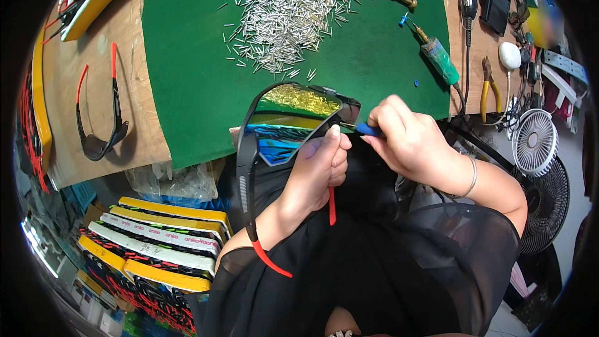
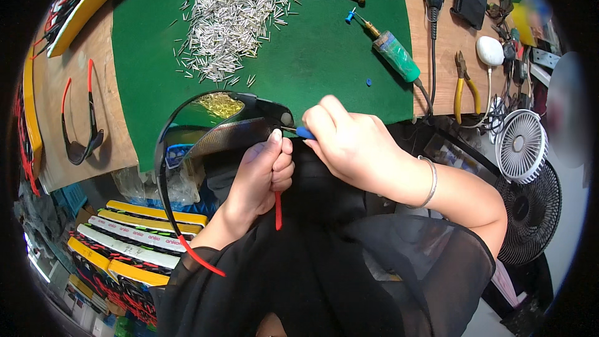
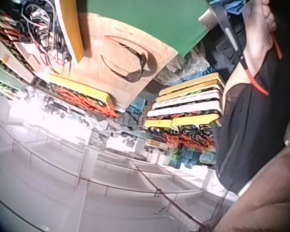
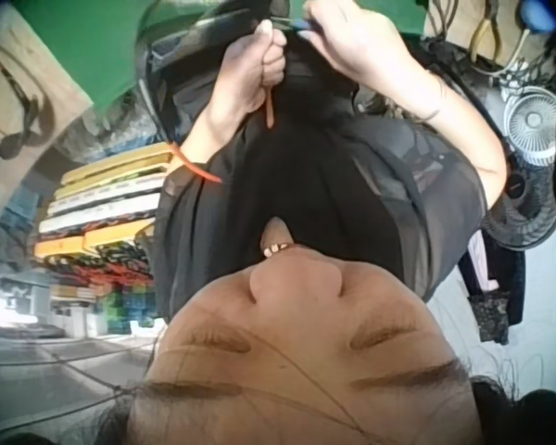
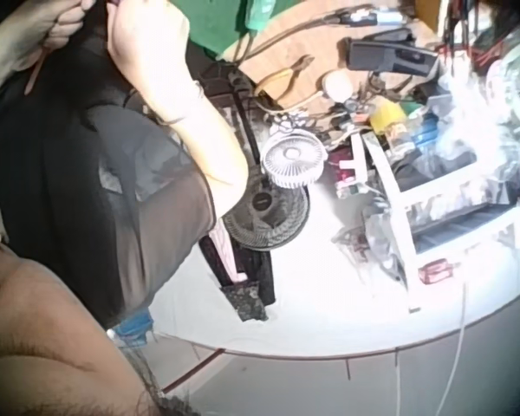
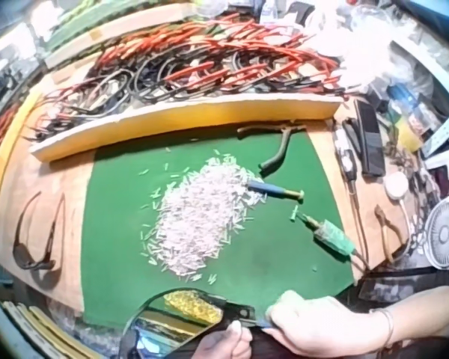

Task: The person assembles sunglasses by inserting small metal pins into the frame using a screwdriver and pliers. They repeatedly pick up frames, insert pins, and place the finished units into a tray.

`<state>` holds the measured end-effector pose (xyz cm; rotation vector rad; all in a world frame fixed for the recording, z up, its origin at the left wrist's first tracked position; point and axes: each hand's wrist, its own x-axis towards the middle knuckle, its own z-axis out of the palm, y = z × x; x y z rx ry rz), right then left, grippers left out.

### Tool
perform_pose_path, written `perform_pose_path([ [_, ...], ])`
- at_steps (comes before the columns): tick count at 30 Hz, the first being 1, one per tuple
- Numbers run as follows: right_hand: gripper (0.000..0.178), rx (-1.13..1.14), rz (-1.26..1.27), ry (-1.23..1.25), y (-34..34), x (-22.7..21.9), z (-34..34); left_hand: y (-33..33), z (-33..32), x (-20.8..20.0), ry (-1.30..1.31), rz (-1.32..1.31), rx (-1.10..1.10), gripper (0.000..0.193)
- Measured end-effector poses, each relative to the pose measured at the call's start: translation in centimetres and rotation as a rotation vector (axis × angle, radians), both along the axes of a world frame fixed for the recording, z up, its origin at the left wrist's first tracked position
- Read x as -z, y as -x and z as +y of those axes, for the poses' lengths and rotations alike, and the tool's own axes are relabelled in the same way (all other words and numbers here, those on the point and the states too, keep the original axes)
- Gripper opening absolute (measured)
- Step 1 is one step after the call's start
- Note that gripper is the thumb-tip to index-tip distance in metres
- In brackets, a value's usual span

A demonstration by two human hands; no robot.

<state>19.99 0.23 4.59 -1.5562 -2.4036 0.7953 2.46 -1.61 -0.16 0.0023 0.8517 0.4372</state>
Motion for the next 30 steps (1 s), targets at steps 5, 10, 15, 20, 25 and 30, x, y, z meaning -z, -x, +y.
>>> perform_pose_path([
  [5,0.024,-0.001,-0.081,0.195,-0.32,-0.10,0.10,-0.08,-0.12,-0.07,-0.009,0.004,-0.033,0.030],
  [10,0.031,0.012,0.057,0.061,-0.21,-0.03,0.11,-0.20,-0.21,0.08,-0.023,0.002,-0.034,0.031],
  [15,0.030,0.057,-0.012,0.203,-0.17,0.16,0.01,-0.15,-0.20,0.05,-0.023,0.010,-0.040,0.031],
  [20,0.028,0.114,0.158,0.053,0.03,-0.10,-0.09,-0.16,-0.19,0.21,-0.037,0.002,-0.022,0.031],
  [25,0.027,0.031,-0.088,0.252,-0.21,0.01,0.60,-0.11,-0.15,0.14,-0.013,0.010,-0.032,0.031],
  [30,0.025,0.019,0.012,0.041,-0.36,0.06,-0.15,-0.07,0.01,-0.08,-0.012,0.012,-0.007,0.030],
])
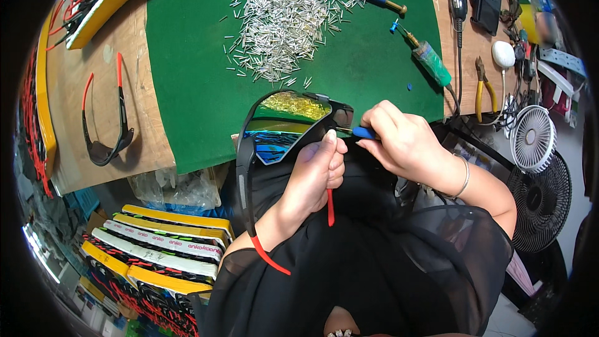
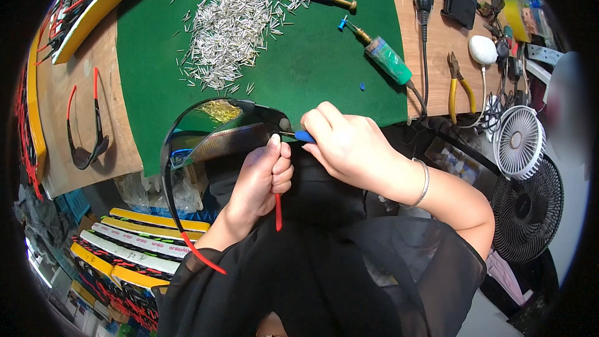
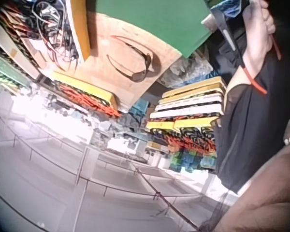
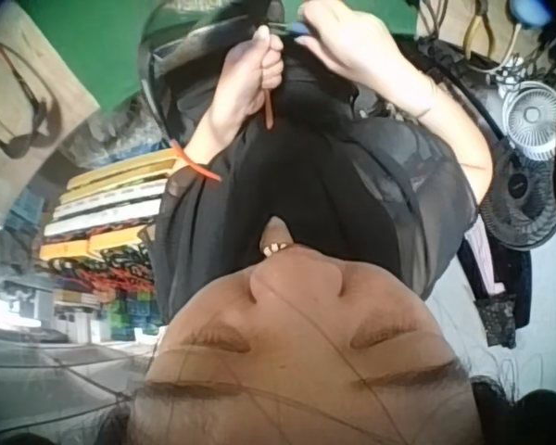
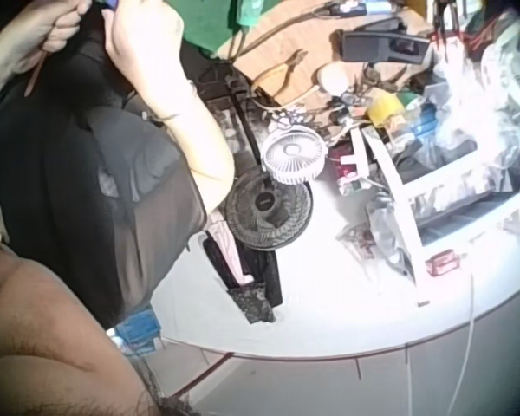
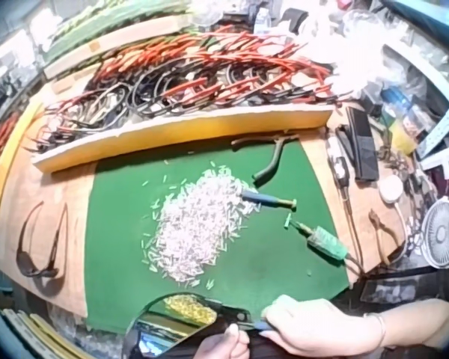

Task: The person assembles sunglasses by inserting small metal pins into the frame using a screwdriver and pliers. They repeatedly pick up frames, insert pins, and place the finished units into a tray.

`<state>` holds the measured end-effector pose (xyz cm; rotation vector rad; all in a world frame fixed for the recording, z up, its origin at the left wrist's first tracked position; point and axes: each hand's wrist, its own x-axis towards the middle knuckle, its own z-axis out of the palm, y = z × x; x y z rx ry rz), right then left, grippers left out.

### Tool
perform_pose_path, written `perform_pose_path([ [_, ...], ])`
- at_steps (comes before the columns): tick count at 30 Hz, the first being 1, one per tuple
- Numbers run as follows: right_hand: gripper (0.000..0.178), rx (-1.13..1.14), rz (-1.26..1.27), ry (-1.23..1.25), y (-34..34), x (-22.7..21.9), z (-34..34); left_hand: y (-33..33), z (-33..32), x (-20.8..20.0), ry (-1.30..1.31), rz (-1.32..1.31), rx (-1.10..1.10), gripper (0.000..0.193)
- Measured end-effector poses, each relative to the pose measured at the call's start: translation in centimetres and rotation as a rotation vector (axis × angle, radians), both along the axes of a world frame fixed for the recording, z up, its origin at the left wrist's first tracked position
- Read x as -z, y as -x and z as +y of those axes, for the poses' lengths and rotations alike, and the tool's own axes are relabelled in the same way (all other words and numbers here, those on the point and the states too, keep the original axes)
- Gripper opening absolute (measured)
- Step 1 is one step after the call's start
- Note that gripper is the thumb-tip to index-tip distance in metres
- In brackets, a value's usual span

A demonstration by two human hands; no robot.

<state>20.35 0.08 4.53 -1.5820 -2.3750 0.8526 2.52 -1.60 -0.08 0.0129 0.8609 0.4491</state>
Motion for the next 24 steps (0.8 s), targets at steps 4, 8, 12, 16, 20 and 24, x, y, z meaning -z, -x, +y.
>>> perform_pose_path([
  [4,0.025,0.005,-0.121,0.088,0.24,-0.23,0.16,-0.06,-0.15,0.17,-0.007,-0.008,-0.024,0.031],
  [8,0.026,-0.041,-0.052,-0.031,0.28,-0.29,0.16,0.09,-0.22,0.28,-0.021,-0.002,-0.008,0.031],
  [12,0.026,0.012,-0.049,0.016,0.44,-0.28,0.27,0.09,-0.15,0.47,-0.036,-0.023,0.008,0.031],
  [16,0.025,-0.027,-0.112,0.016,0.23,-0.09,0.00,0.23,-0.09,0.44,-0.019,-0.019,0.025,0.032],
  [20,0.027,0.048,0.022,-0.060,0.48,-0.09,0.20,-0.18,0.10,-0.09,-0.004,0.003,0.007,0.032],
  [24,0.024,-0.023,-0.121,0.099,0.01,-0.07,0.27,0.14,-0.03,0.30,-0.018,-0.005,0.026,0.031],
])
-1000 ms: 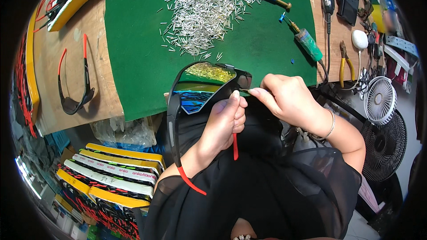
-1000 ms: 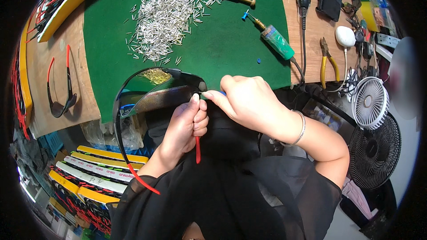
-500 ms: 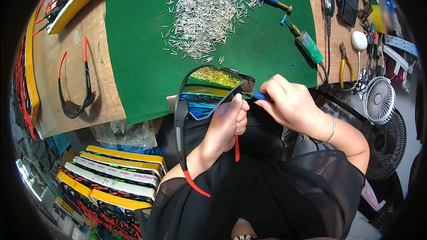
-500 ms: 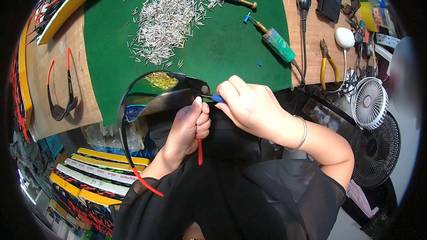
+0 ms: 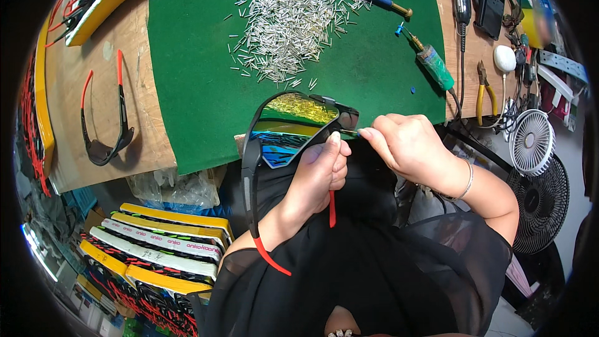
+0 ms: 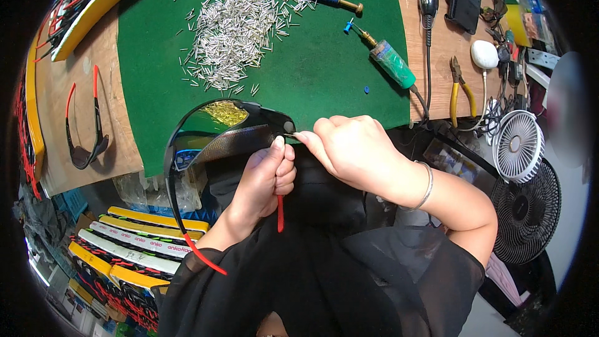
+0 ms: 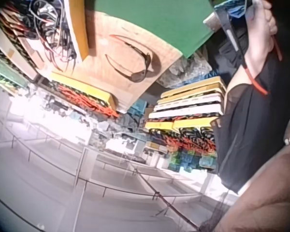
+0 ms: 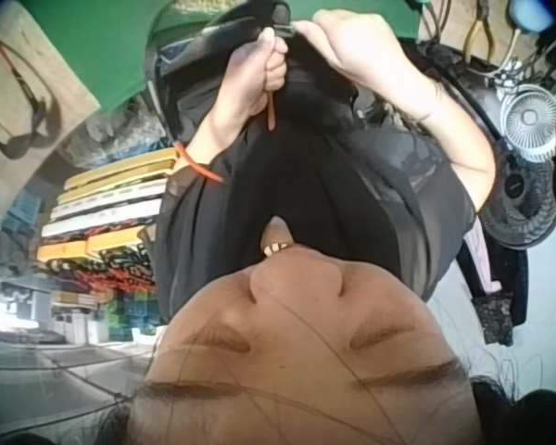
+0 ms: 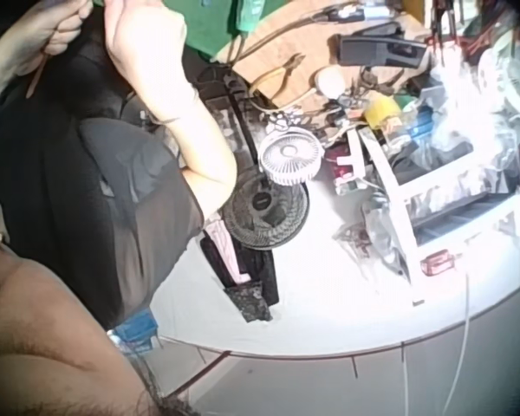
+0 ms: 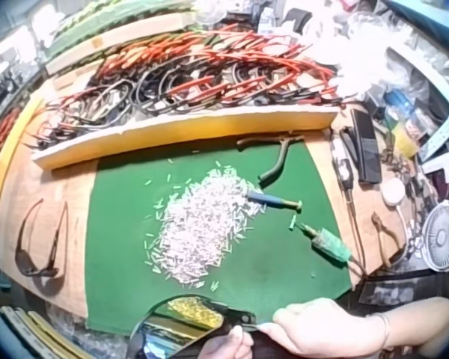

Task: The person assembles sunglasses by inserting small metal pins into the frame using a screwdriver and pliers. They repeatedly pick up frames, insert pins, and place the finished units into a tray.

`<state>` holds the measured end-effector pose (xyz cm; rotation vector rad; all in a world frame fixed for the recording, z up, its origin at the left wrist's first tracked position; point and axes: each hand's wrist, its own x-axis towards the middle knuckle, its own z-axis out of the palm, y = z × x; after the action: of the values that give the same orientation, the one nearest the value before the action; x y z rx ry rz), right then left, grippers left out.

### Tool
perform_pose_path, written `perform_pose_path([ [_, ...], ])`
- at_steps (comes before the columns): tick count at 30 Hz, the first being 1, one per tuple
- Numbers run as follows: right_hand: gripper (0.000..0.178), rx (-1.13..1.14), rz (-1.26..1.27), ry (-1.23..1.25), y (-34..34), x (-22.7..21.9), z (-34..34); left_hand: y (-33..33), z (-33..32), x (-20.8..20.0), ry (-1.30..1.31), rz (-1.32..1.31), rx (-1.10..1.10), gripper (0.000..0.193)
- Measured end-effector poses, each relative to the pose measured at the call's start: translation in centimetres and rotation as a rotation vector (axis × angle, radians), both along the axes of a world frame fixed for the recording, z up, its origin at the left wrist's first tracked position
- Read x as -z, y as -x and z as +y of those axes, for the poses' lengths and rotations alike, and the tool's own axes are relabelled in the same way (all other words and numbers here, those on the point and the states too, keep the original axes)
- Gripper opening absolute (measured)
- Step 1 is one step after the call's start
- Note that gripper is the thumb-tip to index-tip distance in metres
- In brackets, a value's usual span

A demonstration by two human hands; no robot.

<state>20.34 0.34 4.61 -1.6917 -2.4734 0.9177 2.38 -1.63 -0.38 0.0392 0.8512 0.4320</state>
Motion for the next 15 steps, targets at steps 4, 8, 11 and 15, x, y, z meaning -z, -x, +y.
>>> perform_pose_path([
  [4,0.025,0.042,0.157,-0.095,0.3,-0.7,0.3,-0.1,0.1,-0.3,0.019,0.009,-0.010,0.031],
  [8,0.023,0.052,0.105,-0.013,0.2,-0.4,0.3,0.0,-0.1,0.2,-0.006,-0.011,-0.014,0.031],
  [11,0.025,-0.046,0.015,-0.002,0.0,-0.7,0.3,0.0,0.0,0.0,0.003,-0.016,-0.016,0.030],
  [15,0.023,0.063,0.189,-0.033,0.1,-0.9,0.4,-0.1,0.1,-0.3,0.010,-0.015,-0.027,0.031],
])
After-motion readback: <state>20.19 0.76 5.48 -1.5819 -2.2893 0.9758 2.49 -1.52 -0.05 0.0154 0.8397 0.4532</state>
